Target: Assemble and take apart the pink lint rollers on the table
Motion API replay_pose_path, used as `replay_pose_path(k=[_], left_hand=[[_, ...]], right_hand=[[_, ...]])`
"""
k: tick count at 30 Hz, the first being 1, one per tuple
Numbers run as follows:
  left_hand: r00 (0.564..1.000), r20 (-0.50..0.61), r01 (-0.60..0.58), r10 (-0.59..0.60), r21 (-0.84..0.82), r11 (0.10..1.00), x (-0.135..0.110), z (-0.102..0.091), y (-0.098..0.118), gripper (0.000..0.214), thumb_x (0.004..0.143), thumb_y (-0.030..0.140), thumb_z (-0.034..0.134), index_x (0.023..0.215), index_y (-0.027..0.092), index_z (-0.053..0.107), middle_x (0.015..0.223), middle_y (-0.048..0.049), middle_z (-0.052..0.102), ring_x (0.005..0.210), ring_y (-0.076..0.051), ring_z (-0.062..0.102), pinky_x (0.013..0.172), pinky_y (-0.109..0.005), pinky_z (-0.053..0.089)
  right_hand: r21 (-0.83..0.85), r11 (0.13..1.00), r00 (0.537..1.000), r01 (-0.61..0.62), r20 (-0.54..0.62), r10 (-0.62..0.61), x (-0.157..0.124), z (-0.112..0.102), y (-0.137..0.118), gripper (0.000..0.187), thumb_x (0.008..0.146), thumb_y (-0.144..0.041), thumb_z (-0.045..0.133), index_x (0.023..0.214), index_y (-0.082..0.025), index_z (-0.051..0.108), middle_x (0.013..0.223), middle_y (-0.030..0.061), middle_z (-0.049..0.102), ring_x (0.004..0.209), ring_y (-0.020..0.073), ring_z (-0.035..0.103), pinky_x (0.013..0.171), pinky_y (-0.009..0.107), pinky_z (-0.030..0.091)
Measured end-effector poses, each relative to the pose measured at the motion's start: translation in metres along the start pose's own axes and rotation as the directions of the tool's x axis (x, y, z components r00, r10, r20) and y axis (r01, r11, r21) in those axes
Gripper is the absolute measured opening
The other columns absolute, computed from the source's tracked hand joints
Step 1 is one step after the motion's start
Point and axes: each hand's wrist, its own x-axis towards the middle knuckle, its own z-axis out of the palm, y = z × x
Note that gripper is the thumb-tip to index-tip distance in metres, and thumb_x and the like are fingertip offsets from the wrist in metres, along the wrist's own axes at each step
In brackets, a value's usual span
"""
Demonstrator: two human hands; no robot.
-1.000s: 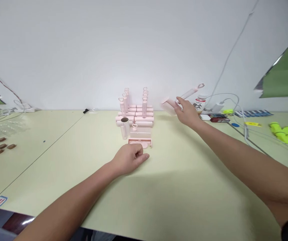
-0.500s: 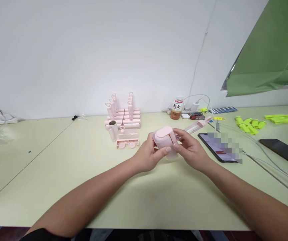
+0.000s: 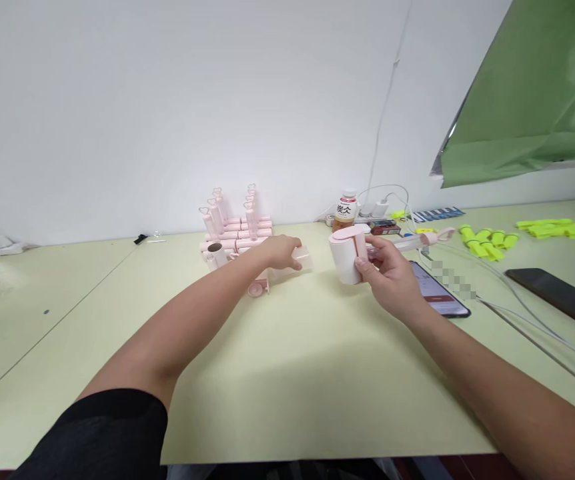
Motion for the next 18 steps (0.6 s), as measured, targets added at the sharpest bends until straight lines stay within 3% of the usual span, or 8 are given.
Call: replay_pose_path(k=[5, 8, 12, 13, 14, 15, 16, 18], left_hand=[[1.000, 0.014, -0.025, 0.025, 0.046, 0.999, 0.013, 0.013, 0.005, 0.062, 0.070, 0.042, 0.077, 0.124, 0.018, 0.059, 0.120, -0.0145, 0.066, 0.111, -0.035, 0.061, 0.093, -0.042, 0.044], [0.997, -0.058, -0.052, 0.053, 0.013, 0.999, 0.001, 0.015, 0.012, 0.052, 0.074, 0.037, 0.073, 0.121, 0.018, 0.060, 0.126, -0.0149, 0.062, 0.118, -0.035, 0.056, 0.100, -0.045, 0.041], [0.969, -0.240, -0.101, 0.057, -0.173, 0.980, -0.049, 0.028, 0.035, 0.039, 0.095, 0.019, 0.035, 0.132, 0.021, 0.045, 0.137, -0.0098, 0.055, 0.124, -0.021, 0.054, 0.100, -0.035, 0.045], [0.957, -0.289, -0.133, -0.003, -0.450, 0.883, -0.065, 0.034, 0.043, 0.037, 0.096, 0.019, 0.032, 0.130, 0.019, 0.045, 0.130, -0.0111, 0.059, 0.116, -0.020, 0.059, 0.093, -0.034, 0.049], [0.961, -0.273, -0.160, -0.040, -0.668, 0.727, -0.082, 0.040, 0.050, 0.035, 0.097, 0.024, 0.033, 0.130, 0.019, 0.041, 0.125, -0.0116, 0.062, 0.108, -0.020, 0.063, 0.085, -0.034, 0.052], [0.967, -0.250, -0.173, -0.055, -0.796, 0.580, -0.098, 0.047, 0.057, 0.036, 0.097, 0.032, 0.037, 0.130, 0.018, 0.039, 0.121, -0.0118, 0.063, 0.103, -0.021, 0.065, 0.080, -0.035, 0.053], [0.961, -0.266, -0.197, -0.076, -0.852, 0.486, -0.113, 0.053, 0.061, 0.042, 0.094, 0.039, 0.046, 0.129, 0.019, 0.039, 0.120, -0.0116, 0.063, 0.103, -0.022, 0.065, 0.080, -0.034, 0.053], [0.947, -0.297, -0.214, -0.127, -0.871, 0.441, -0.136, 0.063, 0.066, 0.047, 0.088, 0.045, 0.059, 0.124, 0.019, 0.044, 0.119, -0.0107, 0.063, 0.105, -0.024, 0.063, 0.084, -0.035, 0.052]], right_hand=[[-0.074, 0.997, 0.996, 0.002, 0.086, 0.004, -0.007, 0.003, -0.003, 0.042, 0.086, -0.043, 0.061, 0.126, -0.029, 0.056, 0.108, 0.0072, 0.064, 0.093, 0.0244, 0.060, 0.071, 0.037, 0.056], [-0.048, 0.999, 0.988, -0.026, 0.152, 0.033, -0.010, 0.006, -0.002, 0.043, 0.087, -0.041, 0.061, 0.127, -0.028, 0.055, 0.113, 0.0079, 0.063, 0.097, 0.0243, 0.059, 0.073, 0.037, 0.056], [0.143, 0.981, 0.966, -0.131, 0.240, 0.094, -0.020, 0.017, -0.010, 0.064, 0.085, -0.038, 0.065, 0.143, -0.029, 0.038, 0.125, 0.0106, 0.058, 0.106, 0.0248, 0.060, 0.081, 0.040, 0.055], [0.212, 0.961, 0.953, -0.177, 0.281, 0.113, -0.025, 0.021, -0.015, 0.074, 0.084, -0.038, 0.067, 0.147, -0.030, 0.029, 0.129, 0.0119, 0.055, 0.109, 0.0249, 0.060, 0.084, 0.041, 0.054], [0.273, 0.935, 0.934, -0.227, 0.333, 0.130, -0.031, 0.025, -0.021, 0.083, 0.083, -0.037, 0.068, 0.151, -0.030, 0.021, 0.132, 0.0132, 0.053, 0.110, 0.0247, 0.061, 0.088, 0.042, 0.053], [0.319, 0.907, 0.907, -0.275, 0.400, 0.134, -0.037, 0.029, -0.027, 0.092, 0.082, -0.037, 0.069, 0.153, -0.030, 0.012, 0.133, 0.0142, 0.052, 0.110, 0.0243, 0.062, 0.090, 0.043, 0.052], [0.350, 0.882, 0.868, -0.315, 0.481, 0.120, -0.044, 0.033, -0.033, 0.098, 0.081, -0.038, 0.070, 0.155, -0.031, 0.005, 0.134, 0.0148, 0.052, 0.109, 0.0239, 0.062, 0.091, 0.043, 0.052], [0.319, 0.869, 0.753, -0.379, 0.652, 0.089, -0.054, 0.036, -0.044, 0.107, 0.081, -0.036, 0.071, 0.156, -0.031, -0.005, 0.131, 0.0144, 0.054, 0.104, 0.0222, 0.064, 0.088, 0.041, 0.053]])
